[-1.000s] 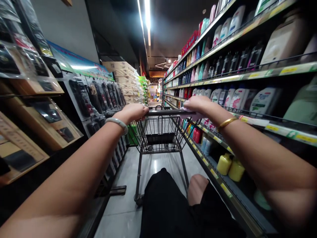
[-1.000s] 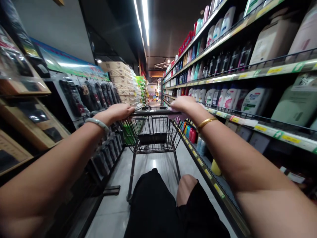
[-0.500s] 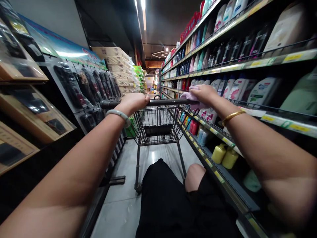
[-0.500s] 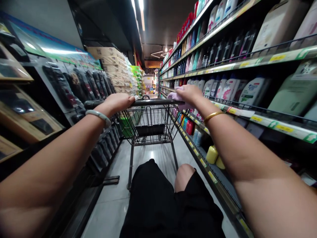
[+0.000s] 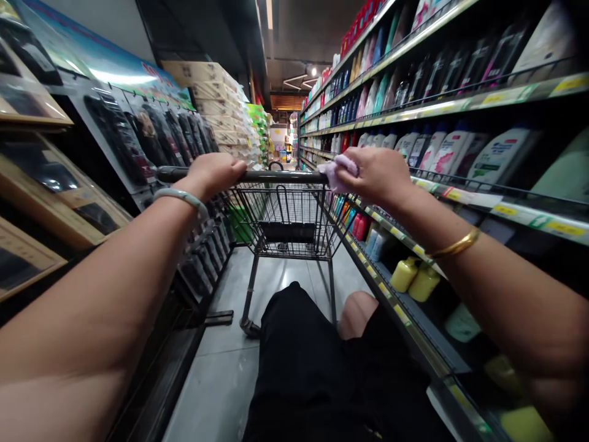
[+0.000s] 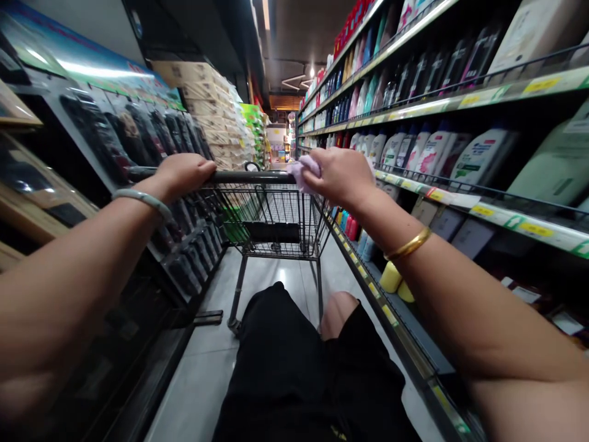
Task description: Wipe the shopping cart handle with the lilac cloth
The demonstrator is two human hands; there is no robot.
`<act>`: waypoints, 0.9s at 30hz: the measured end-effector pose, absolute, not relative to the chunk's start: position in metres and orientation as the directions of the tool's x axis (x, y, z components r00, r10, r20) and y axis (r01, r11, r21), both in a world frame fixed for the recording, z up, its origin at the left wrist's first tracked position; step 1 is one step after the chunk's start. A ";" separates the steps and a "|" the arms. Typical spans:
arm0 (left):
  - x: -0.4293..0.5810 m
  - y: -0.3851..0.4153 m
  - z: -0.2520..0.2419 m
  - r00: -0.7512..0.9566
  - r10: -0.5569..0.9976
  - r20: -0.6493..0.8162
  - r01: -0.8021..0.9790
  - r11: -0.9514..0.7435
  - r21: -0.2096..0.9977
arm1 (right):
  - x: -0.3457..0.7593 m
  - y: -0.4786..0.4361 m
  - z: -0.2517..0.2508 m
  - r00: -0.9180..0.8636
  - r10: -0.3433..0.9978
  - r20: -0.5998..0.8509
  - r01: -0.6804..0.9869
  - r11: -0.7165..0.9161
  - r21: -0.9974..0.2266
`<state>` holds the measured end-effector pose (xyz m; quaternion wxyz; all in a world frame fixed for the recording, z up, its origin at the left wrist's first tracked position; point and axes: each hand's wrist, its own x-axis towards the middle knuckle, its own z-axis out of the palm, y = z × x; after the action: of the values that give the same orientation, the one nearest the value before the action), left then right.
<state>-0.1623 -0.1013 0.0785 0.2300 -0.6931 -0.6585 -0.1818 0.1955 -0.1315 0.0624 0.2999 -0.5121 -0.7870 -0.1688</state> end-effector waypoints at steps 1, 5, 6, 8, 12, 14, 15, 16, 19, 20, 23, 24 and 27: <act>-0.166 -0.106 0.077 0.059 0.834 0.548 0.992 0.015 -0.129 | 0.196 -0.133 0.067 -0.324 0.704 0.633 0.891 0.451 -0.046; -0.174 -0.120 0.075 0.067 0.848 0.526 0.958 0.093 -0.272 | 0.209 -0.115 0.104 -0.372 0.811 0.451 0.852 0.491 -0.182; -0.175 -0.122 0.075 0.082 0.850 0.521 0.952 0.088 -0.293 | 0.212 -0.110 0.113 -0.380 0.837 0.393 0.847 0.486 -0.216; -0.177 -0.124 0.076 0.110 0.856 0.505 0.941 0.074 -0.331 | 0.215 -0.105 0.122 -0.397 0.854 0.336 0.829 0.491 -0.269; -0.182 -0.125 0.077 0.121 0.850 0.513 0.936 0.074 -0.344 | 0.211 -0.125 0.103 -0.368 0.771 0.520 0.658 0.611 -0.441; -0.180 -0.126 0.077 0.088 0.824 0.560 0.945 0.109 -0.309 | 0.209 -0.138 0.086 -0.277 0.681 0.678 0.508 0.702 -0.499; -0.176 -0.128 0.077 0.067 0.801 0.594 0.952 0.128 -0.280 | 0.208 -0.144 0.078 -0.226 0.641 0.733 0.443 0.738 -0.508; -0.168 -0.131 0.076 0.044 0.770 0.636 0.964 0.135 -0.230 | 0.208 -0.148 0.071 -0.185 0.613 0.768 0.393 0.762 -0.514; -0.123 -0.144 0.076 -0.010 0.639 0.769 1.000 -0.013 0.024 | 0.206 -0.154 0.060 -0.138 0.598 0.789 0.302 0.784 -0.542; -0.102 -0.150 0.075 0.013 0.604 0.797 0.987 -0.134 0.086 | 0.203 -0.156 0.058 -0.135 0.591 0.796 0.272 0.794 -0.544; -0.041 -0.167 0.071 0.173 0.537 0.825 0.897 -0.433 0.093 | 0.196 -0.164 0.054 -0.151 0.513 0.845 0.159 0.857 -0.491; -0.025 -0.171 0.069 0.212 0.543 0.813 0.874 -0.478 0.091 | 0.194 -0.165 0.054 -0.169 0.486 0.858 0.128 0.874 -0.470; 0.002 -0.175 0.058 0.294 0.602 0.743 0.893 -0.451 0.011 | 0.197 -0.156 0.055 -0.249 0.490 0.836 0.130 0.872 -0.472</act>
<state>0.0019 -0.1753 0.0578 0.2086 -0.7770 -0.4808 -0.3488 0.1970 -0.1561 0.0549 0.5793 -0.1999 -0.7748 0.1553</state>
